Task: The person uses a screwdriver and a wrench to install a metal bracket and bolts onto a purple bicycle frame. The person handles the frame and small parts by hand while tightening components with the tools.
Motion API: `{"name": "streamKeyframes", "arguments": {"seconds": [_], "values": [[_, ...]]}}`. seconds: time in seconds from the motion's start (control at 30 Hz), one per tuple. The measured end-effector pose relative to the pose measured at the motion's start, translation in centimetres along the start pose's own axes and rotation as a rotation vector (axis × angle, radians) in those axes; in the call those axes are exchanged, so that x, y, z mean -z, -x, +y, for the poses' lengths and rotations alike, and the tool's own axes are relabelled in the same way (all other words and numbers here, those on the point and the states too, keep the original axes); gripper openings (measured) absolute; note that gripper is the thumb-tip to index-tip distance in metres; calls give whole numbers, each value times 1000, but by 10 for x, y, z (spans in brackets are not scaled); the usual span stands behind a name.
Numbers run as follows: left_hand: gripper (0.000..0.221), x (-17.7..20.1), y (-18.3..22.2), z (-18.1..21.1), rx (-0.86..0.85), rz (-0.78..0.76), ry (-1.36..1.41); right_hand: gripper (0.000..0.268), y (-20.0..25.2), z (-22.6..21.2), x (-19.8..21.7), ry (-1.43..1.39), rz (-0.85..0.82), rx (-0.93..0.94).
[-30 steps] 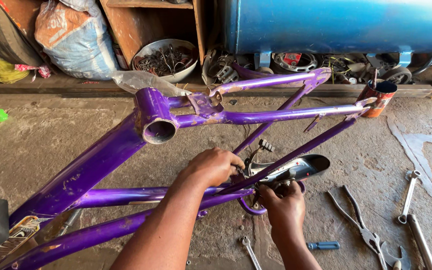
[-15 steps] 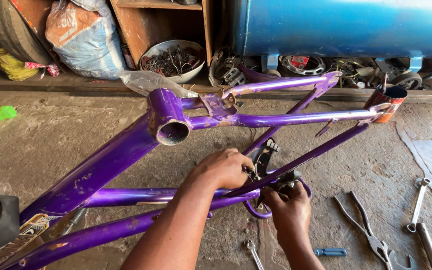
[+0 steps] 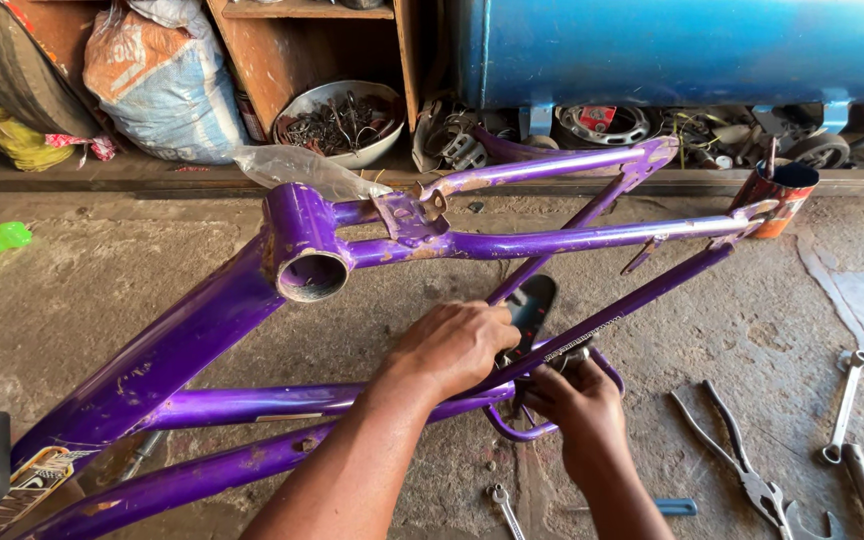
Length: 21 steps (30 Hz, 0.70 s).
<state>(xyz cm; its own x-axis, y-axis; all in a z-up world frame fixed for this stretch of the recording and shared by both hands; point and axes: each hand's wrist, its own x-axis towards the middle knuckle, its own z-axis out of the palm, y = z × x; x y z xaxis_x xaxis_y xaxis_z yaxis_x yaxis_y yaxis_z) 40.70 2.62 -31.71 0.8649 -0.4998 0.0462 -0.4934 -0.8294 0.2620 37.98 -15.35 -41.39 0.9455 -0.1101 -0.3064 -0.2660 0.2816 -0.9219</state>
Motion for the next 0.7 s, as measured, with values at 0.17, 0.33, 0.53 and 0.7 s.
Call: {"name": "streamKeyframes", "arguments": {"seconds": [0.17,0.33,0.53,0.7], "values": [[33,6,0,2,22,-17,102,23,-5,-12,3,69,-28,-30],[31,16,-2,4,154,-226,121,26,4,-7,-11,212,-1,29],[16,15,4,-8,329,-26,331,26,14,13,-16,-105,-29,-12],[26,-12,26,2,704,242,388,26,12,16,-8,-249,-70,-39]]}}
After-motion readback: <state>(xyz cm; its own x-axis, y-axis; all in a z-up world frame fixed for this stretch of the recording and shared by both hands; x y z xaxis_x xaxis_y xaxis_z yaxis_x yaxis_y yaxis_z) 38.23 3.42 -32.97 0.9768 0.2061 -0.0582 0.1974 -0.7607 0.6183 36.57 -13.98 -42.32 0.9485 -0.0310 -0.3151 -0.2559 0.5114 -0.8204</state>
